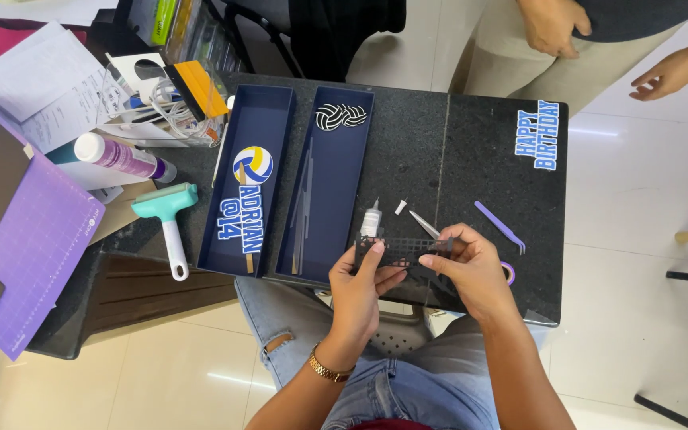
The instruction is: Assembling a black plastic grid structure by cutting pieces with scissors and applying glue for bonding.
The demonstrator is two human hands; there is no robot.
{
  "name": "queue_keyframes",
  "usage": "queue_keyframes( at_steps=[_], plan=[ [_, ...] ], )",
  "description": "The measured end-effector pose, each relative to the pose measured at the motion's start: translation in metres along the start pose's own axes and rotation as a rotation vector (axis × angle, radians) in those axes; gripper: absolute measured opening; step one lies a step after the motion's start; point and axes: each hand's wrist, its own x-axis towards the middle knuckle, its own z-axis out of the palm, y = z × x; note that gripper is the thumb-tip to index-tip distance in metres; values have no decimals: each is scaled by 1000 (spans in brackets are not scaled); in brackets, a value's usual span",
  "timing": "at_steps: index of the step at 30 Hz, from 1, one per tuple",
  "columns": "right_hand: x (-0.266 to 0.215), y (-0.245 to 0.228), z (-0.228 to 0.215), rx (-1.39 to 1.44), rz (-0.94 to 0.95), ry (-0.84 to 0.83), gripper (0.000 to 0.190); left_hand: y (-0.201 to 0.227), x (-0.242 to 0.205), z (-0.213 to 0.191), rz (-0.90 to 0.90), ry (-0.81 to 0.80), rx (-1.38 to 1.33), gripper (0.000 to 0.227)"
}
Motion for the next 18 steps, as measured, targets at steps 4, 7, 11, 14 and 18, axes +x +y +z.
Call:
queue_keyframes(
  at_steps=[4, 7, 11, 14, 18],
  plan=[
    [2, 3, -1, -15, 3, -2, 38, 1, -1, 2, -5, 6, 5, 31],
    [1, 4, -1, -16, 4, 0, 39, 2, -2, 2, -12, 6, 8, 30],
    [5, 11, -5, -48, -14, -19, 39, 1, -1, 0, -23, 21, 1, 27],
    [4, 0, -5, -87, -23, -31, 38, 7, -6, 3, -14, 5, 31, 28],
    [3, 0, -6, -101, -31, -36, 38, 3, -3, 1, -10, -3, 33, 29]
  ],
)
